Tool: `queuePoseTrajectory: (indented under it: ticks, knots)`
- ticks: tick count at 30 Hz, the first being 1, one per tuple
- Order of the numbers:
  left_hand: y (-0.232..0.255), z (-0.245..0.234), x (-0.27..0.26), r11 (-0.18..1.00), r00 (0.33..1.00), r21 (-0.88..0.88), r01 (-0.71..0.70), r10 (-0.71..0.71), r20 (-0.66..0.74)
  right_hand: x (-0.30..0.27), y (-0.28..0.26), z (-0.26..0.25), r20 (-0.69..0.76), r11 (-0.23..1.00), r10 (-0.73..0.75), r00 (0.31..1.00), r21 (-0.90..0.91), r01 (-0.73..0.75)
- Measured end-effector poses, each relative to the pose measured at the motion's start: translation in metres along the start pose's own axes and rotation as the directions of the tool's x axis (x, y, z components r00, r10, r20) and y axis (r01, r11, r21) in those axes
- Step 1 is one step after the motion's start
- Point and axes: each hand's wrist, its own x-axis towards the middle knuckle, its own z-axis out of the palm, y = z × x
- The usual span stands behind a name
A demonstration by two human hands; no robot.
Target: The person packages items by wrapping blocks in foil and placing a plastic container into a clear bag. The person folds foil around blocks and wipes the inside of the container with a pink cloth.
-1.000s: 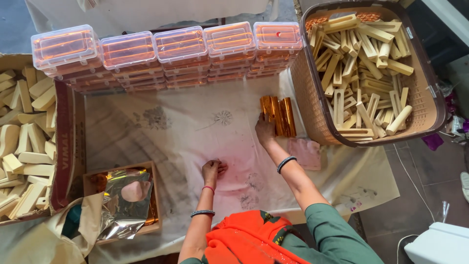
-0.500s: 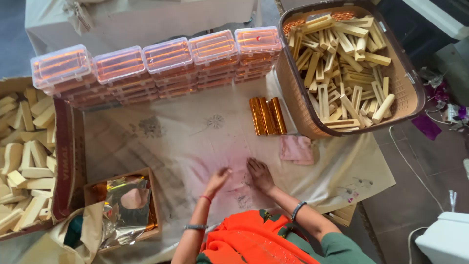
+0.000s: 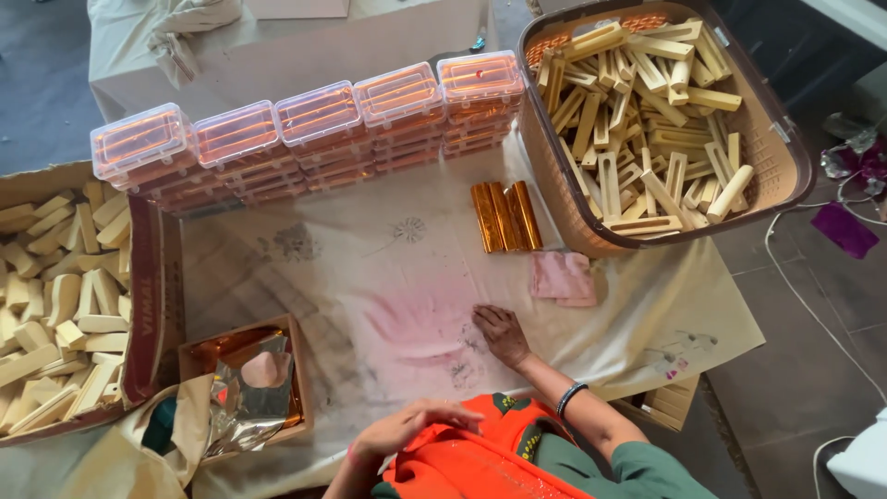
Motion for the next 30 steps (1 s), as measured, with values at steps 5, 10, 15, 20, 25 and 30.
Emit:
queuePoseTrajectory:
  ticks: [5, 10, 15, 20, 25, 30]
  knots:
    - [0.097, 0.050, 0.025, 0.900, 0.978, 0.424, -0.104, 0.016, 0.206, -0.002, -0.004, 0.003, -0.032, 0.999, 0.022, 0.999, -0.032, -0.023]
    - [0.074, 0.054, 0.042, 0.528, 0.990, 0.837, -0.141, 0.082, 0.115, 0.000, -0.005, 0.000, -0.050, 1.000, 0.003, 0.999, -0.017, -0.004]
    - [0.098, 0.081, 0.048, 0.437, 0.863, 0.890, 0.127, 0.393, -0.316, 0.004, -0.001, -0.002, -0.060, 0.999, 0.032, 0.998, 0.004, -0.032]
    - [0.111, 0.104, 0.051, 0.426, 0.621, 0.786, -0.449, 0.781, -0.068, 0.035, 0.028, 0.003, -0.016, 0.994, 0.084, 0.996, 0.069, -0.083]
    - [0.126, 0.124, 0.057, 0.446, 0.641, 0.783, -0.433, 0.763, -0.080, 0.071, 0.051, 0.002, -0.052, 0.998, 0.026, 0.998, 0.061, -0.023]
    - [0.142, 0.150, 0.066, 0.472, 0.677, 0.777, -0.416, 0.731, -0.082, 0.076, 0.050, -0.005, 0.042, 1.000, -0.003, 0.999, 0.008, 0.002]
